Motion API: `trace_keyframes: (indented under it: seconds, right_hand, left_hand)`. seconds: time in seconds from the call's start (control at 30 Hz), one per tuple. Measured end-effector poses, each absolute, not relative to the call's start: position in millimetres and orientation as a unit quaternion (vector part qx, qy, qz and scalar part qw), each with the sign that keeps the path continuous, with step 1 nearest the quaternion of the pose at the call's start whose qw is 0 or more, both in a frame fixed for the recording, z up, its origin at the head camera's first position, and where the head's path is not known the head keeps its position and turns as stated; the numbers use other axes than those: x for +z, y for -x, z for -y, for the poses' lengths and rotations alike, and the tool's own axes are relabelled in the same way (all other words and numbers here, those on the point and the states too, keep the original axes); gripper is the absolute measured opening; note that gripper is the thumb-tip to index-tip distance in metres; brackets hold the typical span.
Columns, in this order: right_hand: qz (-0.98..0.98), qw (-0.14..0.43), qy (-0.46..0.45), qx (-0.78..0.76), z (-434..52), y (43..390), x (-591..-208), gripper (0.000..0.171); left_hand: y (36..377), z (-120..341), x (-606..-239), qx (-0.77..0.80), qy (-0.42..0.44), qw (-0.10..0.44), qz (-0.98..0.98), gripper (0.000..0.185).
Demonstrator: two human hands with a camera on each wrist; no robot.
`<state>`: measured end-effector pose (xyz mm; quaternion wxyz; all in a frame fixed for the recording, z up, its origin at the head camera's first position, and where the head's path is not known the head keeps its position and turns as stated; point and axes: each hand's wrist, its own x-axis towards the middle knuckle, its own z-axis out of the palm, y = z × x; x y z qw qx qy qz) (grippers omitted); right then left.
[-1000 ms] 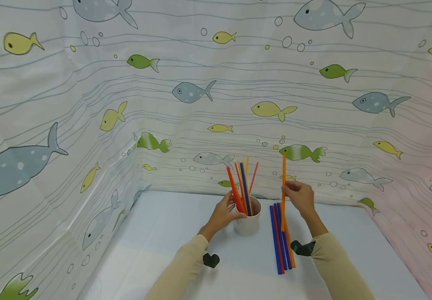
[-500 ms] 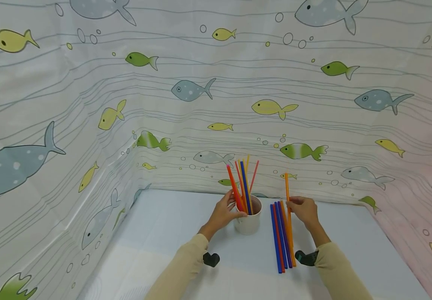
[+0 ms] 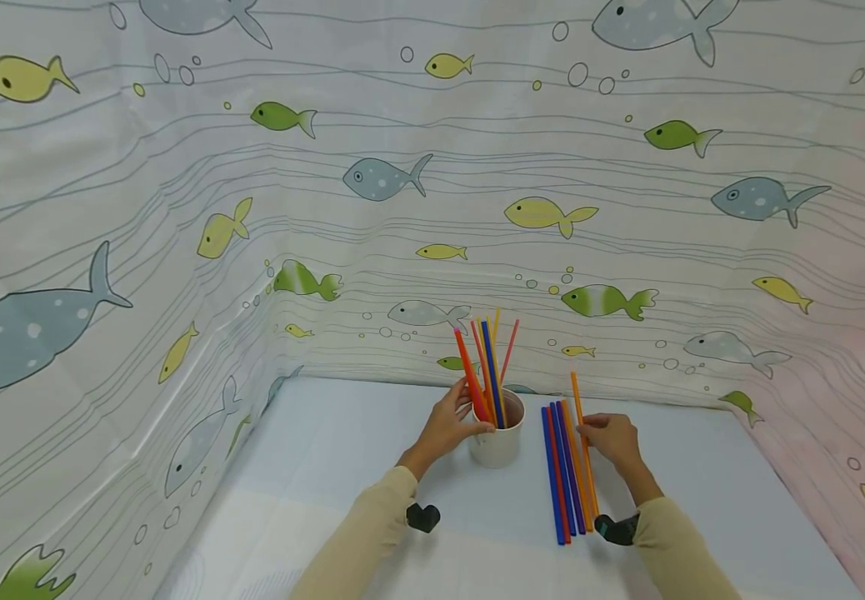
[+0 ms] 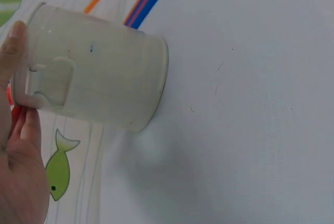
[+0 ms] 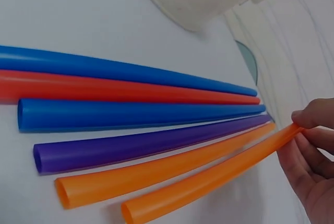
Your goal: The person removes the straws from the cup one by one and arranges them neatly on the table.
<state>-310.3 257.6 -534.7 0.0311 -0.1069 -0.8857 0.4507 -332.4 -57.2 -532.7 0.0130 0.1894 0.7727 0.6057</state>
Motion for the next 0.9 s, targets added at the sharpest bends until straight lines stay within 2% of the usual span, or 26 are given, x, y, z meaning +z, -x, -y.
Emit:
trace_keyframes:
  seconds: [0.33,0.9]
  right_hand:
    - [0.894,0.023,0.111,0.434,-262.5,306.2,-550.6,0.033]
    - [0.906,0.017,0.099,0.412,-262.1,304.2,-563.5,0.028]
  left_hand:
    - [333.2,56.7,-533.5,0.605,-0.191,0.008,-0.773,0.096]
    - [332.5,55.8,-533.3,0.612,-0.187,0.012,-0.768,0.094]
